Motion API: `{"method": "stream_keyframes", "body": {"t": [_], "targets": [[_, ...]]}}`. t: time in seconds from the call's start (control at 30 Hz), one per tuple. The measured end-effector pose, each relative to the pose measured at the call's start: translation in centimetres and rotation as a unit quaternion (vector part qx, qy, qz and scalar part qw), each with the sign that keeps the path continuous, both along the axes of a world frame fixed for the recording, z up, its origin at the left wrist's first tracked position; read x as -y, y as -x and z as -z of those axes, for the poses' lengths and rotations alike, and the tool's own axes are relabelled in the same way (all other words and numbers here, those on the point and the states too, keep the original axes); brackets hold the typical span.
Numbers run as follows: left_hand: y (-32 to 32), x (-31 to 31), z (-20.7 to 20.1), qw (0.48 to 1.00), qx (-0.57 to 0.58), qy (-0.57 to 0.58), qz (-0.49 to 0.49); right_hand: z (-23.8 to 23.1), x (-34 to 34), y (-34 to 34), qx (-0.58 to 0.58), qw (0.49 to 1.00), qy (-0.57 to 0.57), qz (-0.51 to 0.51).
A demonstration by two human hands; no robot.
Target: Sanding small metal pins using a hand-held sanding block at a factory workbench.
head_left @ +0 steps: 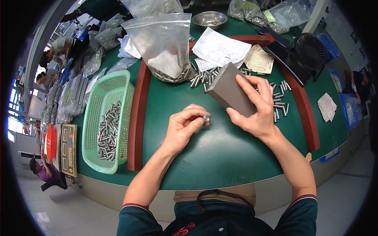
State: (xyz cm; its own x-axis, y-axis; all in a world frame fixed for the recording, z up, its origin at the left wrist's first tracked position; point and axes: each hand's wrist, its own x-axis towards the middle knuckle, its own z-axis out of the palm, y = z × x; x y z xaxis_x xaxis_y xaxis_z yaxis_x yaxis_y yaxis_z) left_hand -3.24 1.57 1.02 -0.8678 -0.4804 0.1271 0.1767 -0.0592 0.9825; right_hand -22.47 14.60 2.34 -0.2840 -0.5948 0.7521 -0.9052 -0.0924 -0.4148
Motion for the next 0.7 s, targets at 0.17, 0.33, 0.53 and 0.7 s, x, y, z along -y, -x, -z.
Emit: {"method": "stream_keyframes", "body": {"t": [0.17,0.33,0.53,0.7], "targets": [[-0.4,-0.4,-0.4,0.999,0.018,-0.033,-0.013,-0.7,-0.6,-3.6,-0.055,0.987,0.020,-0.150],[-0.2,-0.1,-0.3,0.998,0.035,-0.010,0.045,0.0,0.7,-0.6,-0.080,0.996,0.030,0.002],[-0.4,-0.9,-0.8,0.995,0.084,-0.040,0.020,-0.1,-0.7,-4.0,-0.124,0.973,0.043,-0.191],[0.0,-0.4,-0.1,0.997,0.024,-0.036,0.072,0.2,0.4,1.7,-0.057,0.997,0.041,0.030]]}}
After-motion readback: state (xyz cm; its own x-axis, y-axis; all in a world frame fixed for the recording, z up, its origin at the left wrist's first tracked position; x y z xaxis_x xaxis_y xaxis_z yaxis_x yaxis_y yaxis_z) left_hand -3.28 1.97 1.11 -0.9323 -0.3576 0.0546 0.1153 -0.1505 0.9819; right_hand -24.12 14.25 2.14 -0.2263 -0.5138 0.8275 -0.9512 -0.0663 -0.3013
